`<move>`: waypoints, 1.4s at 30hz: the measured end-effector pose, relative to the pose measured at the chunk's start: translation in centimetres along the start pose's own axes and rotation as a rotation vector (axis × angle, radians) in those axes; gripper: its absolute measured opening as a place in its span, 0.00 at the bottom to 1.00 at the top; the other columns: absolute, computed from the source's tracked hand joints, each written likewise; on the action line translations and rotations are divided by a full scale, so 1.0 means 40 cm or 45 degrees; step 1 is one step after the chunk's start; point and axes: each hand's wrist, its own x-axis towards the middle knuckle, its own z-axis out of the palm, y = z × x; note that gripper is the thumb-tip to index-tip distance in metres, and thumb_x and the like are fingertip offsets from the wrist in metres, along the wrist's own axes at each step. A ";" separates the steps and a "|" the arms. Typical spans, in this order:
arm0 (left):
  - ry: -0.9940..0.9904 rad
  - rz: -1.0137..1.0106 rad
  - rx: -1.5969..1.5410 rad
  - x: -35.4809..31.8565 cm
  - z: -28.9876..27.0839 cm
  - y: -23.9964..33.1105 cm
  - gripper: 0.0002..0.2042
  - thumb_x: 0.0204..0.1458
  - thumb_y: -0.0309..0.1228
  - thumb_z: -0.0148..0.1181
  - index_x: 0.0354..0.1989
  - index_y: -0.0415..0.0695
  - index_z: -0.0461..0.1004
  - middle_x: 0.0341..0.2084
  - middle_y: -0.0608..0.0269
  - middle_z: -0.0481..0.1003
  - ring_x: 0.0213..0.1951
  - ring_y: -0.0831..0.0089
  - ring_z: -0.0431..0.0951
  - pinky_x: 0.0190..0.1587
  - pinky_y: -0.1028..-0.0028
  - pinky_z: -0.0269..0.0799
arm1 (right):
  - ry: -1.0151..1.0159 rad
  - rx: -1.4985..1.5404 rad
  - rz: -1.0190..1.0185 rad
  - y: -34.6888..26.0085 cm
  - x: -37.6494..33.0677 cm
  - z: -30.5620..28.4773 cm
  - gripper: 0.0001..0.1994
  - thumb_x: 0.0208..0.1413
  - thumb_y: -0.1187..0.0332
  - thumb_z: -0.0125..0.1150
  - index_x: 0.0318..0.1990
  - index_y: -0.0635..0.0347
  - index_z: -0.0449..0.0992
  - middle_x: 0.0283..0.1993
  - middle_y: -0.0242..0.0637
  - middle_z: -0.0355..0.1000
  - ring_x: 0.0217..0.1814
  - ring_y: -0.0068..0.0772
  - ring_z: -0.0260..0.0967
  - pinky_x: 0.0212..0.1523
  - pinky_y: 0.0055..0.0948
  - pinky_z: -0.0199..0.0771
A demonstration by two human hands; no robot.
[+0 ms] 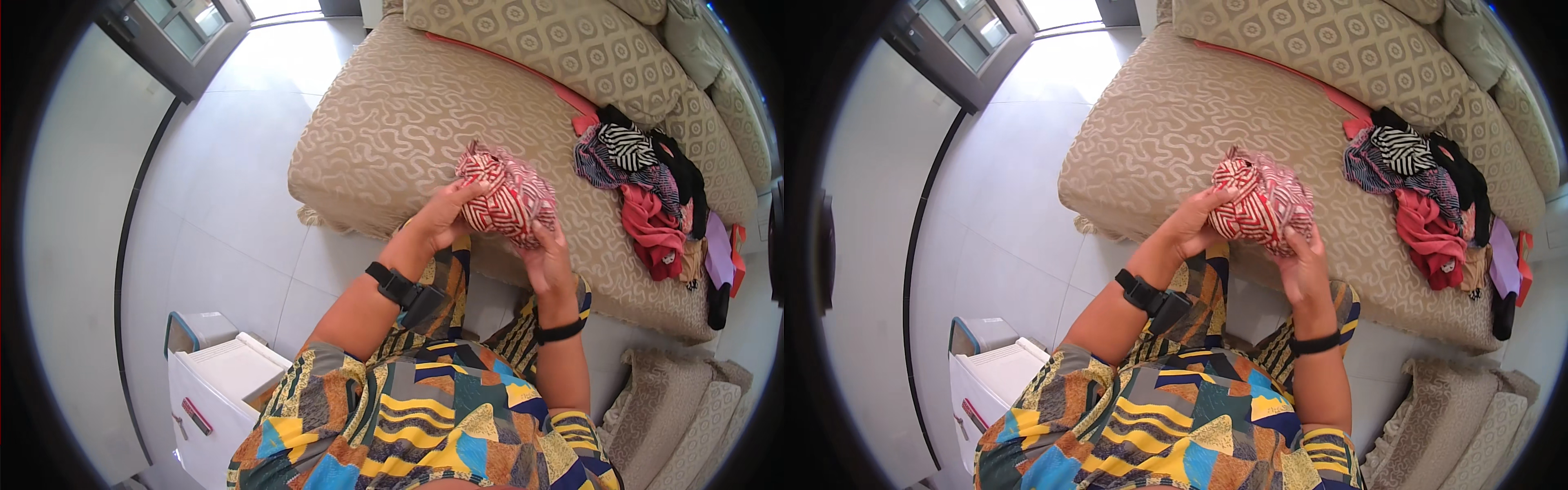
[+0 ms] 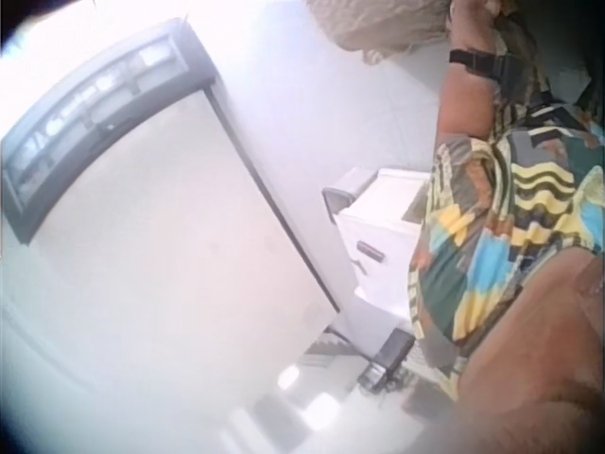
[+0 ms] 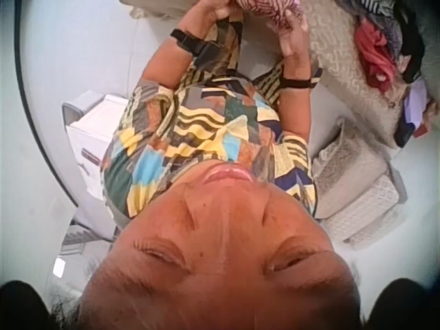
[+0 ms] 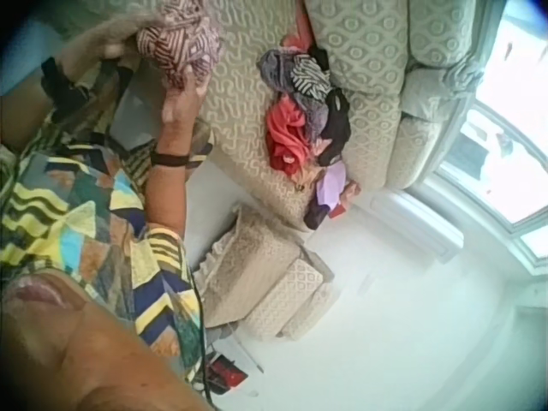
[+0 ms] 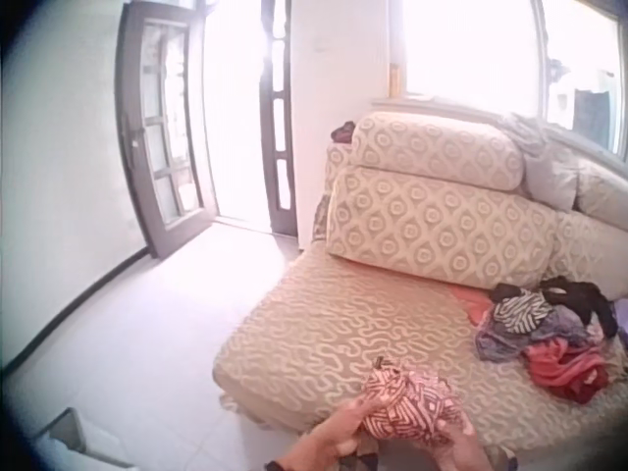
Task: Folding multiple pieces of clothing on a sofa.
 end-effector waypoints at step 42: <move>-0.172 0.114 0.196 -0.030 -0.035 -0.061 0.15 0.62 0.29 0.48 0.56 0.39 0.64 0.50 0.48 0.72 0.54 0.56 0.73 0.58 0.57 0.69 | 0.557 -0.554 -0.415 -0.313 0.046 -0.386 0.15 0.64 0.66 0.52 0.53 0.65 0.69 0.47 0.39 0.74 0.48 0.30 0.73 0.48 0.28 0.74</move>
